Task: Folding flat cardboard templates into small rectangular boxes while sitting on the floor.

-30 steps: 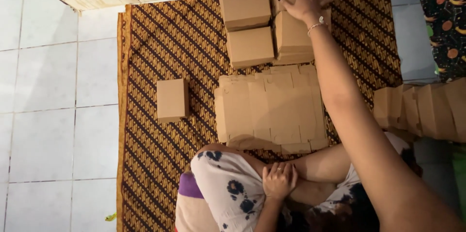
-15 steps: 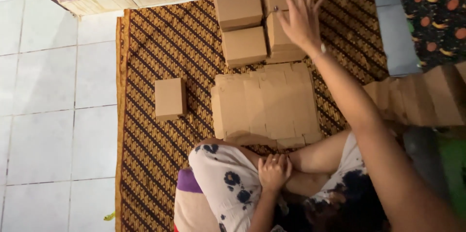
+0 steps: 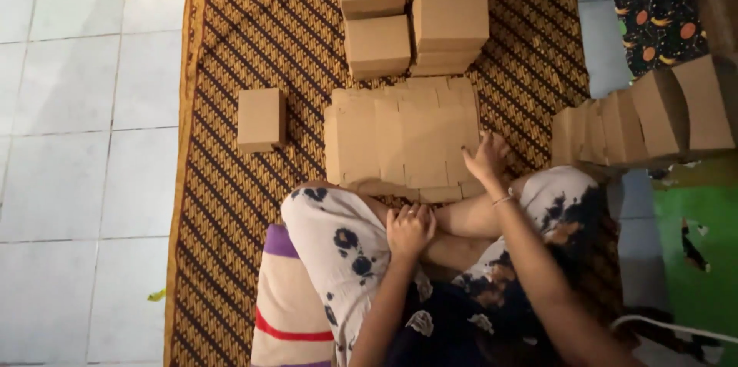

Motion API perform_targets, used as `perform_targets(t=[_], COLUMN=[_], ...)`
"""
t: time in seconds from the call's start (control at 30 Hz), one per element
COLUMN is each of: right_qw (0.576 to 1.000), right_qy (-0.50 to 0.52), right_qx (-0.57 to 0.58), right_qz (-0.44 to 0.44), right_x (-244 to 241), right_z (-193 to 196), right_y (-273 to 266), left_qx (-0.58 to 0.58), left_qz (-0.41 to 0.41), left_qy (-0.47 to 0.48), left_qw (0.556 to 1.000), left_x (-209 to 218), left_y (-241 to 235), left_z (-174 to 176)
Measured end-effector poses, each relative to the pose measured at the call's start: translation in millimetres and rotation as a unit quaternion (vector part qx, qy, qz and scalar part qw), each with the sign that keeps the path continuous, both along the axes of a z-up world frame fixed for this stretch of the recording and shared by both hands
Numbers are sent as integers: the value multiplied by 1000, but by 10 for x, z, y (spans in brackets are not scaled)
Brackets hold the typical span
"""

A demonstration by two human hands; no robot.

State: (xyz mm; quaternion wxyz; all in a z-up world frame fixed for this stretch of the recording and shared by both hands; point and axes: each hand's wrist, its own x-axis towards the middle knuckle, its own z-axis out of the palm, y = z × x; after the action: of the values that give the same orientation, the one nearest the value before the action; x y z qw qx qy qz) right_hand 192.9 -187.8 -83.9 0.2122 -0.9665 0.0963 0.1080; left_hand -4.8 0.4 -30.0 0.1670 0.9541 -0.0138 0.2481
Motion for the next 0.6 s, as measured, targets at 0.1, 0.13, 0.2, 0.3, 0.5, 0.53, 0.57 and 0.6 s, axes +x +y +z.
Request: perform_targets(t=[0.1, 0.13, 0.2, 0.3, 0.5, 0.53, 0.57, 0.6], right_qw=[996, 996, 994, 996, 997, 997, 991, 981], right_qy=[89, 88, 109, 87, 59, 60, 55, 49], right_qx=[-15, -15, -22, -33, 47, 46, 107, 167], right_qz=[9, 9, 8, -5, -31, -33, -62, -91], right_x=[-76, -40, -94, -19, 586, 425, 306, 188], right_z=[-190, -49, 193, -45, -2061, -1650, -1228, -806], right_y=[-144, -78, 18, 35, -588, -482, -338, -191], left_qx=[9, 9, 5, 23, 23, 22, 28, 35], left_qz=[6, 6, 13, 20, -2, -3, -1, 2], left_qy=[8, 7, 26, 26, 27, 29, 22, 16], left_qw=[1000, 1000, 1000, 999, 999, 999, 999, 999], left_x=[-47, -17, -75, -80, -56, -90, -99, -107], left_y=[-8, 9, 10, 20, 81, 64, 72, 83], left_z=[55, 4, -112, -44, 13, 11, 16, 21])
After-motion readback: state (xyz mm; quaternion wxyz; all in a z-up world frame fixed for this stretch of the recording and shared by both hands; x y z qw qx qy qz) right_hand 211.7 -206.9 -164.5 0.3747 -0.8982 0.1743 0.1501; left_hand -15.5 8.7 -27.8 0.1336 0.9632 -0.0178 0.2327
